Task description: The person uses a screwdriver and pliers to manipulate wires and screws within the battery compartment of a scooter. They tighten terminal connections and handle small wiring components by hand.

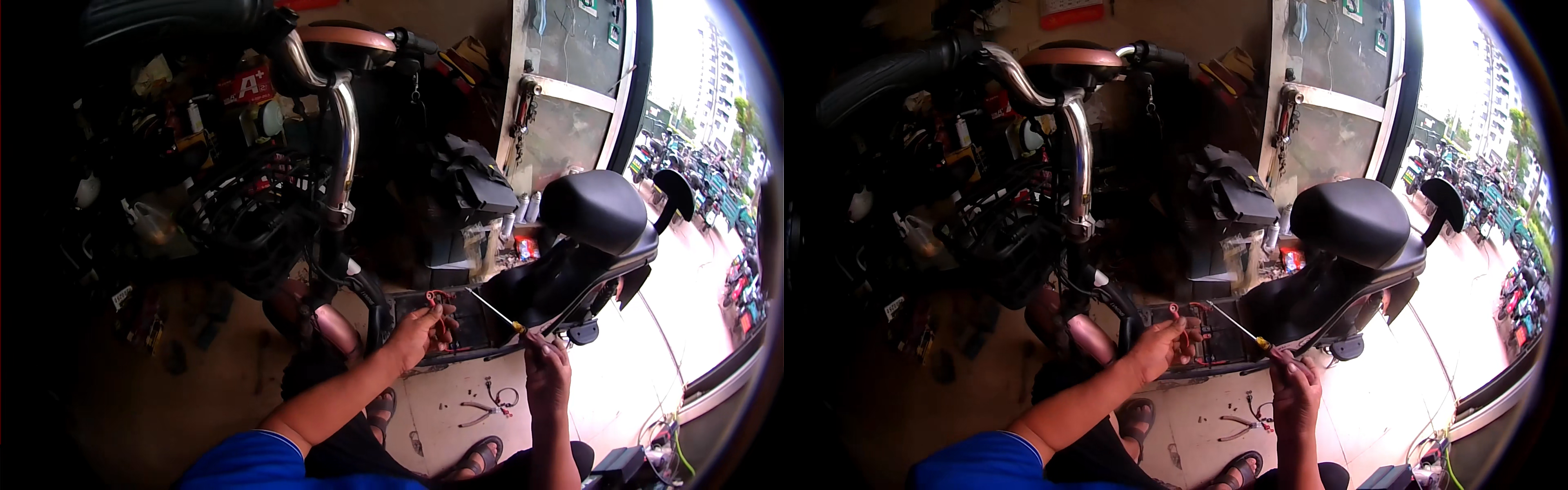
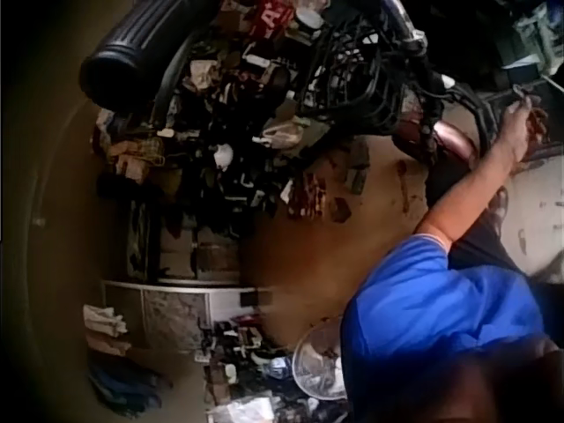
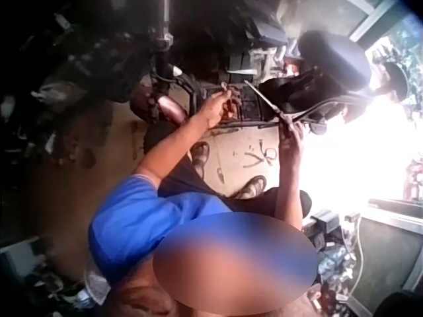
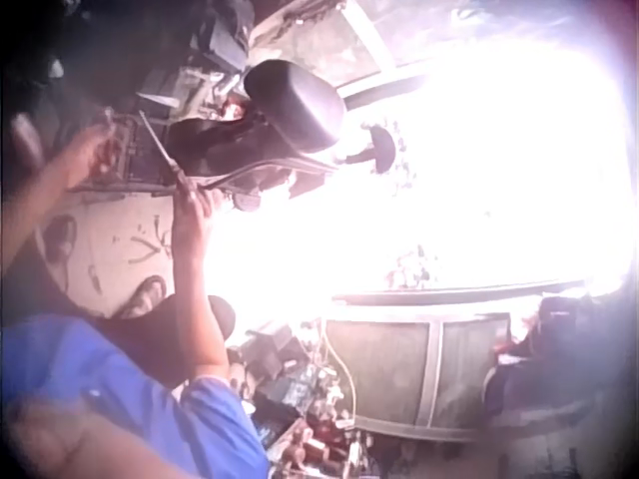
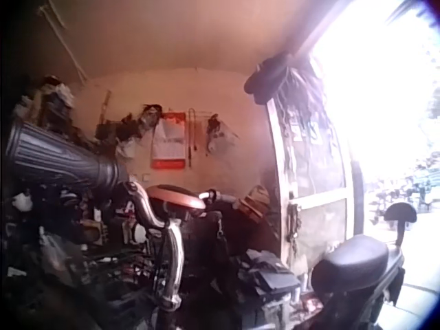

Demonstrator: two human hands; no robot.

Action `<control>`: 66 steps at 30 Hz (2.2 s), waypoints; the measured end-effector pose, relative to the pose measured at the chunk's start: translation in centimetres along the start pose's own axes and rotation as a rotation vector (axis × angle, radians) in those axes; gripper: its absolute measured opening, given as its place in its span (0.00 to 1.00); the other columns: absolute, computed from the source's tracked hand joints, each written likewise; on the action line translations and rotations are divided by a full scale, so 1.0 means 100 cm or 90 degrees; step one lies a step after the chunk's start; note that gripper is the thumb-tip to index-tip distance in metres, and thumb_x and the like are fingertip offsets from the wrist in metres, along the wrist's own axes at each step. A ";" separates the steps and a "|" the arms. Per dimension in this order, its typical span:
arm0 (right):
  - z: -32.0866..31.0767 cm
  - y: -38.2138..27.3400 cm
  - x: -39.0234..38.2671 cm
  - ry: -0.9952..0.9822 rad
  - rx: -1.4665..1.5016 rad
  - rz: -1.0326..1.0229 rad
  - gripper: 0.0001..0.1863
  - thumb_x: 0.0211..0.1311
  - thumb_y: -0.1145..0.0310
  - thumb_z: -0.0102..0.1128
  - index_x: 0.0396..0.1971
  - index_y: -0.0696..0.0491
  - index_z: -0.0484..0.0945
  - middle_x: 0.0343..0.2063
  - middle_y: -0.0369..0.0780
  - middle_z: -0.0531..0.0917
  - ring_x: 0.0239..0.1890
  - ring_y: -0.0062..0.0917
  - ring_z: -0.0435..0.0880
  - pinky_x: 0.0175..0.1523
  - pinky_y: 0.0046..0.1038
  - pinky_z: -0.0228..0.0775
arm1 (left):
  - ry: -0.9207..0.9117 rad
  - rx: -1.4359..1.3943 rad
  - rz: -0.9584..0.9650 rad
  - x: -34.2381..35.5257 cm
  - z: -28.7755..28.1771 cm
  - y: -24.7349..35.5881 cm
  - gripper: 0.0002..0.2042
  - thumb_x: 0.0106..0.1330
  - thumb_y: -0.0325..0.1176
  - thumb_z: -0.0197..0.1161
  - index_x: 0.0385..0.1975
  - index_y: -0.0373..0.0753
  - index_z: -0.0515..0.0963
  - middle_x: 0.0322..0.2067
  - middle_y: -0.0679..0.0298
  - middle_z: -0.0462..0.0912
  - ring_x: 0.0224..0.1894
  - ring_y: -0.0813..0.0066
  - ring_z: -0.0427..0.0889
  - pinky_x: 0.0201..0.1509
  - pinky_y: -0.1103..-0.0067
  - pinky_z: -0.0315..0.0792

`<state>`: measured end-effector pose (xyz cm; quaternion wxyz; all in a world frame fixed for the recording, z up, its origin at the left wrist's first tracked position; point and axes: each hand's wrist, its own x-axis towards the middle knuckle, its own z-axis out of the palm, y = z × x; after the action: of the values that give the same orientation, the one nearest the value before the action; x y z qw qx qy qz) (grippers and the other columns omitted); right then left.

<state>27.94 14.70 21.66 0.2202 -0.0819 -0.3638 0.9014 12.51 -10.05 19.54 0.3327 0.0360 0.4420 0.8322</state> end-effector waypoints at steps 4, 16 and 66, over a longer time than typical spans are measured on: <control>0.003 0.005 0.003 0.001 0.019 0.015 0.26 0.65 0.80 0.61 0.59 0.62 0.60 0.53 0.55 0.82 0.59 0.47 0.83 0.67 0.42 0.76 | -0.007 -0.042 -0.006 0.001 -0.007 -0.002 0.16 0.79 0.46 0.56 0.53 0.41 0.80 0.41 0.66 0.84 0.38 0.74 0.83 0.40 0.75 0.79; 0.012 0.004 -0.004 0.042 -0.046 0.000 0.22 0.63 0.80 0.65 0.53 0.59 0.66 0.53 0.52 0.80 0.54 0.44 0.85 0.62 0.41 0.80 | 0.091 0.050 0.078 0.005 0.000 -0.009 0.17 0.76 0.43 0.62 0.57 0.40 0.80 0.31 0.68 0.82 0.29 0.81 0.77 0.30 0.81 0.71; 0.050 0.090 0.105 -0.275 -0.902 -0.172 0.11 0.61 0.71 0.66 0.35 0.58 0.72 0.33 0.53 0.82 0.40 0.55 0.81 0.43 0.44 0.75 | 0.376 0.768 0.274 0.123 -0.115 -0.138 0.06 0.65 0.31 0.66 0.32 0.34 0.85 0.30 0.45 0.84 0.35 0.43 0.85 0.40 0.59 0.77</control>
<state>14.01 10.68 19.15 0.1476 0.0198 -0.8986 0.4127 6.09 -5.69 -0.76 -0.0513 0.0738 0.8811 0.4643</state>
